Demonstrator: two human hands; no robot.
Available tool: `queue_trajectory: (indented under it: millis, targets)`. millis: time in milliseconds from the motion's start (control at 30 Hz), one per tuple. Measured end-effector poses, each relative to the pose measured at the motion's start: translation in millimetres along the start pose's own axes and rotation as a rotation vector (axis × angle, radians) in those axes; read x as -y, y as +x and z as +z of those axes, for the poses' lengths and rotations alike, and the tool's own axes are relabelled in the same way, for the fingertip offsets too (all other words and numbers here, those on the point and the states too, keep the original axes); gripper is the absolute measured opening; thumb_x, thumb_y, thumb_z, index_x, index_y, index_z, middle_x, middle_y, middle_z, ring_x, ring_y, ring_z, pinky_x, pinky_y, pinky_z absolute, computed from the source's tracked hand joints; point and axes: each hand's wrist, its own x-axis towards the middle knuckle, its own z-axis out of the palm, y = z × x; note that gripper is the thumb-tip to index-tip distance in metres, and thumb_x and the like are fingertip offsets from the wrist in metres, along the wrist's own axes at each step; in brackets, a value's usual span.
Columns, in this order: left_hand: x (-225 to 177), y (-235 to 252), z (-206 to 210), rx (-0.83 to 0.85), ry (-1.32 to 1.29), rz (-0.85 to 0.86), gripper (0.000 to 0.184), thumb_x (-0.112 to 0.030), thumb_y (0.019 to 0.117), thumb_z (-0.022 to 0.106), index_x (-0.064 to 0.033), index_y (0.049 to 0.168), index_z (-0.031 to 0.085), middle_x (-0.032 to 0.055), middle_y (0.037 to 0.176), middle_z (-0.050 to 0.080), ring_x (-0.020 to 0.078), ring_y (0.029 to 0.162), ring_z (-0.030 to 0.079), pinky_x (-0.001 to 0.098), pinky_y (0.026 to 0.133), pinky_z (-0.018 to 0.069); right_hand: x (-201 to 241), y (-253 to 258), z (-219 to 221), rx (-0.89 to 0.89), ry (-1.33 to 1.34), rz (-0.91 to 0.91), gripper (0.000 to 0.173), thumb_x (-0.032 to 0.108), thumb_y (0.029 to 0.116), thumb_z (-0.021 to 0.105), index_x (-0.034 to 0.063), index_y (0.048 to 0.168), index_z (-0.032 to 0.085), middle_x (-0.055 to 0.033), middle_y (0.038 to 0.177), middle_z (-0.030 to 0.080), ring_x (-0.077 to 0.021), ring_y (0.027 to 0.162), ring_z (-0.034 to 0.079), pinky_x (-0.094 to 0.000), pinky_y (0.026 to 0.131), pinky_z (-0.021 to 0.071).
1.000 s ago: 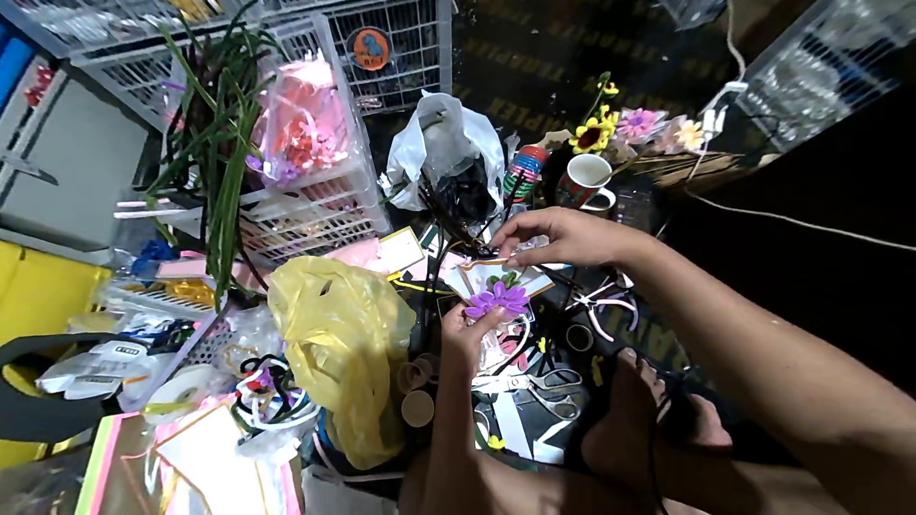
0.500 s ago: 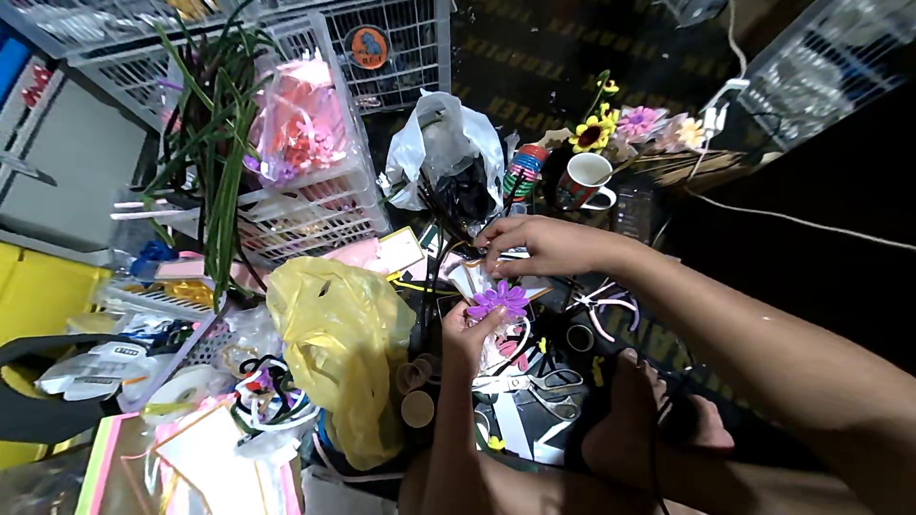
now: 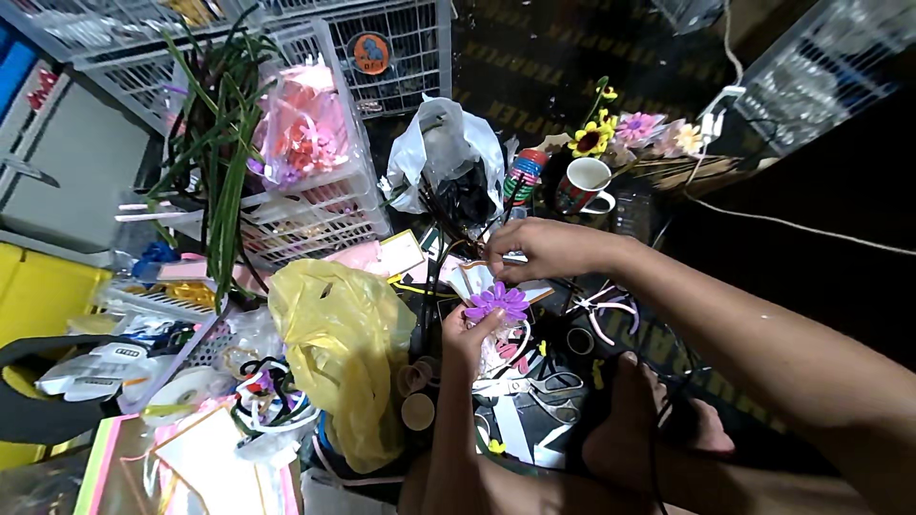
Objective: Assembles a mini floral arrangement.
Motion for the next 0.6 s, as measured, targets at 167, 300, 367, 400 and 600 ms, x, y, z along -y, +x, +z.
queue_trajectory:
  millis: [167,300,367,400,600]
  targets:
    - [-0.8,-0.9,0.1,0.018,-0.010,-0.005,0.019,0.003,0.0875,0.069,0.0075,0.105,0.065,0.0119,0.094,0.072,0.0136,0.088,0.070,0.0305,0.084,0.0597,-4.3,-2.4,3.5,-0.009,0.217,0.038,0.023,0.008,0.0913,0.075,0.0012,0.111,0.064,-0.0098,0.089,0.067,-0.0189,0.080,0.066,-0.0400,0.077,0.0555]
    - [-1.5,-2.2,1.2,0.045,-0.039,-0.029,0.020,0.003,0.0888,0.067,0.0085,0.108,0.064,0.0120,0.095,0.072,0.0143,0.088,0.071,0.0316,0.085,0.0600,-6.1,-1.0,8.5,0.001,0.353,0.112,0.037,0.003,0.0896,0.075,0.0029,0.121,0.056,-0.0092,0.087,0.066,-0.0181,0.076,0.065,-0.0385,0.072,0.0562]
    - [-1.0,-2.2,1.3,0.043,-0.052,-0.034,0.018,0.004,0.0902,0.065,0.0083,0.108,0.063,0.0113,0.094,0.071,0.0144,0.087,0.071,0.0318,0.084,0.0601,-3.0,-1.5,9.7,-0.013,0.383,0.147,0.040,0.001,0.0909,0.073,0.0034,0.127,0.055,-0.0106,0.089,0.066,-0.0199,0.077,0.064,-0.0402,0.074,0.0552]
    - [-1.1,-2.2,1.4,0.035,-0.055,-0.032,0.017,0.003,0.0907,0.065,0.0079,0.107,0.063,0.0111,0.093,0.071,0.0142,0.086,0.071,0.0316,0.083,0.0601,-4.8,-2.9,11.1,-0.049,0.408,0.140,0.042,0.003,0.0927,0.071,0.0035,0.131,0.054,-0.0112,0.090,0.067,-0.0198,0.077,0.066,-0.0396,0.074,0.0566]
    - [-2.3,-1.0,-0.1,-0.001,-0.065,0.002,0.018,0.003,0.0917,0.064,0.0079,0.109,0.061,0.0109,0.095,0.071,0.0135,0.088,0.070,0.0312,0.085,0.0598,-12.4,-38.4,11.1,-0.479,0.322,0.138,0.017,0.021,0.0956,0.065,0.0056,0.101,0.071,-0.0072,0.118,0.070,-0.0152,0.113,0.064,-0.0375,0.097,0.0525]
